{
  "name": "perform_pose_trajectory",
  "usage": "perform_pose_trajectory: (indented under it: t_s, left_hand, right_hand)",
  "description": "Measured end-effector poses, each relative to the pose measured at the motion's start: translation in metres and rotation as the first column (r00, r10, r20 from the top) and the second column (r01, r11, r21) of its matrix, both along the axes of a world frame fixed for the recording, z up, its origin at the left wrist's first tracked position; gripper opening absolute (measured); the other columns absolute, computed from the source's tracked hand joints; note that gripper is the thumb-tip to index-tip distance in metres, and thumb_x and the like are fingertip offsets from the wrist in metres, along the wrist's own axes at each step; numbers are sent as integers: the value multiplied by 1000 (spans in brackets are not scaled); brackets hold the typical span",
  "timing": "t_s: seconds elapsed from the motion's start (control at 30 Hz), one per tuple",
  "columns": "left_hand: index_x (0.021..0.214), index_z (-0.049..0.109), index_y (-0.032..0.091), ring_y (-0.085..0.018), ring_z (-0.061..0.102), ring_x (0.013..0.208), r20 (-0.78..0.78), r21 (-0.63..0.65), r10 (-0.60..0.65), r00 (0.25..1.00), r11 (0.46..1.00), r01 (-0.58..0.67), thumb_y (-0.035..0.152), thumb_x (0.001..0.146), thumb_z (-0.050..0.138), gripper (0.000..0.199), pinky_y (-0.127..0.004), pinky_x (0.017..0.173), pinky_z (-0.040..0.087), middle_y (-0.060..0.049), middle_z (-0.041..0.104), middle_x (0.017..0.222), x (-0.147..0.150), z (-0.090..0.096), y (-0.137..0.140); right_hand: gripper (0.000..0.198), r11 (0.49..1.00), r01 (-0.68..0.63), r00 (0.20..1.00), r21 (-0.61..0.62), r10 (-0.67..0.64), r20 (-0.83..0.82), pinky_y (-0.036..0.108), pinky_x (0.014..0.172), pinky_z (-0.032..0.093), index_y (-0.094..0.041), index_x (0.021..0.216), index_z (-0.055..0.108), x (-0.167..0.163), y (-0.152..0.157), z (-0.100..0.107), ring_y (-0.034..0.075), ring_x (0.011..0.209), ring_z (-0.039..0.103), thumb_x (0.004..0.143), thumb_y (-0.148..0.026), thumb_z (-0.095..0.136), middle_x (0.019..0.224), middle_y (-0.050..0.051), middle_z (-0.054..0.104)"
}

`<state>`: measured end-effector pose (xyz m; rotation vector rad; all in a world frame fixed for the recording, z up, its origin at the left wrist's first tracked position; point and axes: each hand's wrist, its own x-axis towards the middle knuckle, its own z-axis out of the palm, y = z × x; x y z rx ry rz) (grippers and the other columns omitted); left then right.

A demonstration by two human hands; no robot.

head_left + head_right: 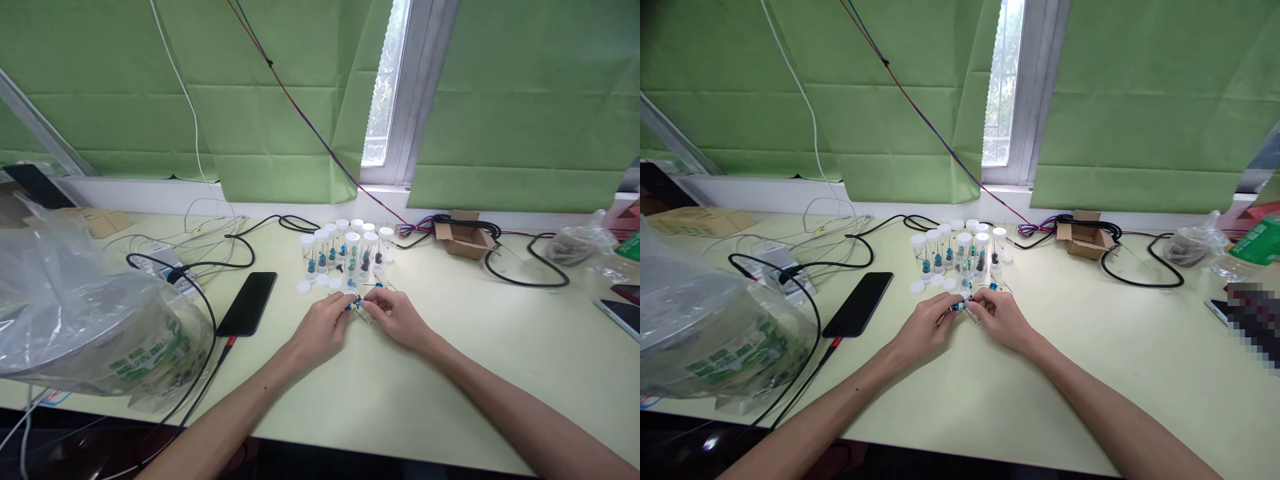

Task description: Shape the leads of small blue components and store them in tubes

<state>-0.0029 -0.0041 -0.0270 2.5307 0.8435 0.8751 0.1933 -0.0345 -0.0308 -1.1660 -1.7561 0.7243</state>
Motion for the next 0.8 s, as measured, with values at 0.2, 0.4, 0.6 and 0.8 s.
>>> perform_pose_trajectory:
  t_s: [0.2, 0.4, 0.6, 0.8]
  left_hand:
    - [113, 59, 20, -17, 59, 81, -6, -22, -11, 1000, 1000, 11, 11, 95, 41, 28, -29, 70, 46, -5, 64, 94, 0, 1, -1]
    - [113, 60, 21, -17, 61, 84, -3, -47, -20, 1000, 999, 20, 9, 94, 41, 30, -29, 73, 47, -5, 65, 95, 0, 3, -4]
    - [112, 60, 22, -17, 61, 85, -4, -55, -30, 1000, 998, 30, 10, 94, 41, 29, -29, 73, 47, -5, 65, 97, 0, 3, -5]
    - [114, 59, 21, -18, 60, 83, 2, -18, -5, 1000, 1000, 5, 12, 95, 42, 28, -30, 72, 47, -6, 65, 95, 1, 1, -2]
  right_hand:
    - [34, 999, 31, 997, 36, -34, 64, 25, 53, 38, -18, 69, 56, 0, 1, 0, 12, 55, 43, 94, -41, 51, 60, -1, 53]
    - [43, 998, 48, 990, 42, -53, 128, 25, 51, 32, -18, 62, 51, 2, 3, -3, 11, 52, 36, 97, -43, 46, 54, -4, 44]
    - [49, 996, 65, 986, 65, -74, 151, 24, 53, 33, -18, 57, 50, 1, 4, -4, 10, 51, 40, 98, -43, 42, 52, -3, 47]
    - [48, 994, 100, 987, 41, -104, 124, 25, 53, 38, -19, 58, 51, -1, 3, -2, 11, 48, 44, 98, -43, 42, 49, -2, 50]
